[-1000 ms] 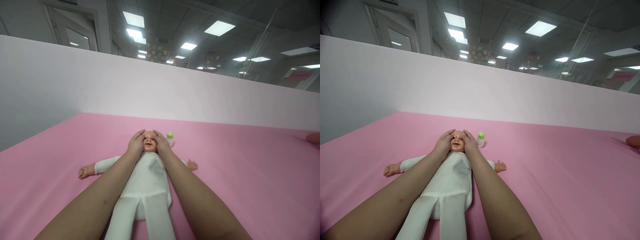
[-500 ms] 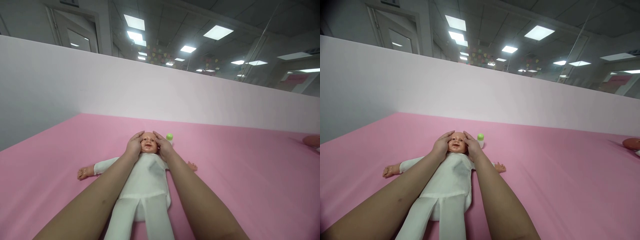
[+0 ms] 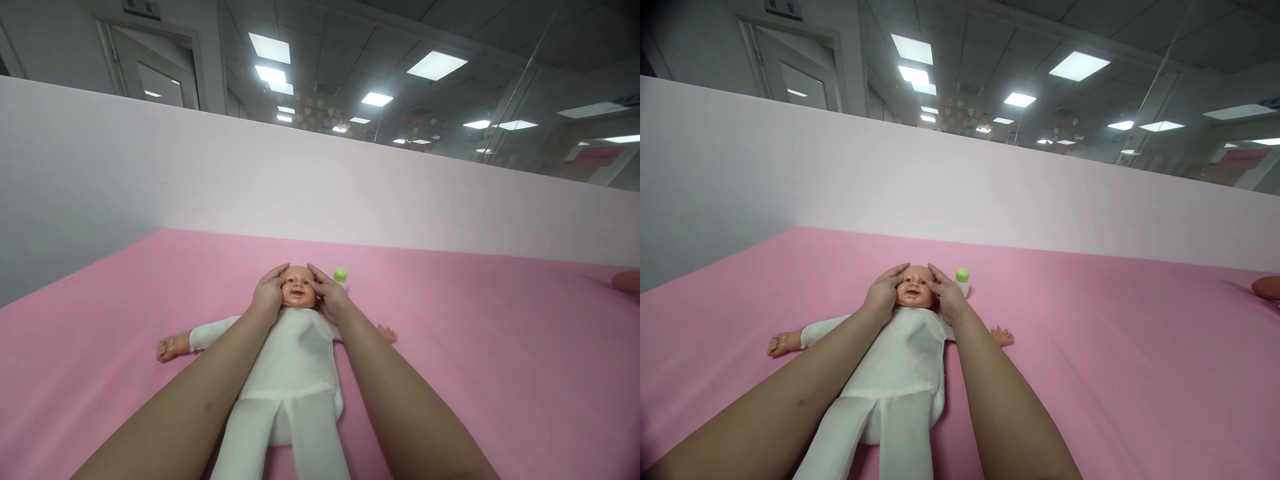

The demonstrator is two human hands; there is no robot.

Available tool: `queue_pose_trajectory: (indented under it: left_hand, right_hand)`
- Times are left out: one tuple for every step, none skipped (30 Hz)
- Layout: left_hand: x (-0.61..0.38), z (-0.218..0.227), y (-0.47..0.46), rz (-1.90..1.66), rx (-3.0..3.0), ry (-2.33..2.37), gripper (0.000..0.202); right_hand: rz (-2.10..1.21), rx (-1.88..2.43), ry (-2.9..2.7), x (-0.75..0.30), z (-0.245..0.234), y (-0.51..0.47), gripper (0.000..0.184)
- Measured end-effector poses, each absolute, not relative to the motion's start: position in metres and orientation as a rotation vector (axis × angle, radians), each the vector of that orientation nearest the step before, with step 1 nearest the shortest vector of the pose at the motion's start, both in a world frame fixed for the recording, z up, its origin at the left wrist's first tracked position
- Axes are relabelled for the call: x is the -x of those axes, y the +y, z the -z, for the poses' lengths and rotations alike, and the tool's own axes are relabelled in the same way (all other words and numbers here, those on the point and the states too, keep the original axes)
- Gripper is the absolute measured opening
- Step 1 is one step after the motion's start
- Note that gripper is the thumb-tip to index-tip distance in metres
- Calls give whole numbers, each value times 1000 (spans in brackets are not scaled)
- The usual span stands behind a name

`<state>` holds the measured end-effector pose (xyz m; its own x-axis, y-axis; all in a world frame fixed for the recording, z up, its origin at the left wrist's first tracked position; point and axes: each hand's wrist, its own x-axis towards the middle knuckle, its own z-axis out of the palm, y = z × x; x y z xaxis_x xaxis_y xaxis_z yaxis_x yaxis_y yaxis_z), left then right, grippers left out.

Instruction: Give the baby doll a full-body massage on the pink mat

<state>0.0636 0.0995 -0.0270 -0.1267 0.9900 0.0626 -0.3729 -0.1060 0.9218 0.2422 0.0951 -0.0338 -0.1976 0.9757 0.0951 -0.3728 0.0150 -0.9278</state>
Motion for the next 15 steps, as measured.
queue_pose_trajectory:
  left_hand:
    - [-64,27,100,-1514,-894,953,45]
    - [-63,28,101,-1513,-865,954,45]
    - [-63,28,101,-1512,-842,953,44]
    - [-63,29,102,-1516,-837,951,44]
    - [-63,29,102,-1517,-838,946,44]
    - [-63,28,102,-1517,-842,943,44]
    - [-63,28,102,-1516,-850,944,44]
    - [-63,27,101,-1517,-862,946,44]
    - [-63,26,101,-1513,-877,946,44]
    - [-63,25,100,-1508,-895,942,45]
    - [-63,25,99,-1501,-911,935,46]
    - [-63,25,99,-1495,-927,927,48]
    - [-63,25,99,-1490,-942,918,50]
    - [-63,26,99,-1487,-955,911,52]
    - [-62,26,99,-1487,-968,905,53]
  right_hand:
    - [-1477,775,-1086,-242,35,96,68]
    - [-1479,774,-1079,-242,36,97,68]
    - [-1478,773,-1075,-241,37,98,68]
    - [-1473,772,-1076,-241,38,99,68]
    - [-1463,773,-1082,-240,39,100,68]
    - [-1451,774,-1091,-240,40,100,68]
    - [-1438,775,-1102,-239,40,100,68]
    - [-1423,774,-1111,-238,40,100,68]
    - [-1408,772,-1118,-238,40,99,69]
    - [-1394,769,-1127,-237,40,99,69]
    - [-1378,767,-1136,-236,40,98,70]
    - [-1362,766,-1144,-235,39,97,70]
    - [-1344,767,-1152,-234,39,97,70]
    - [-1325,769,-1158,-233,39,97,70]
    - [-1303,773,-1163,-232,39,98,71]
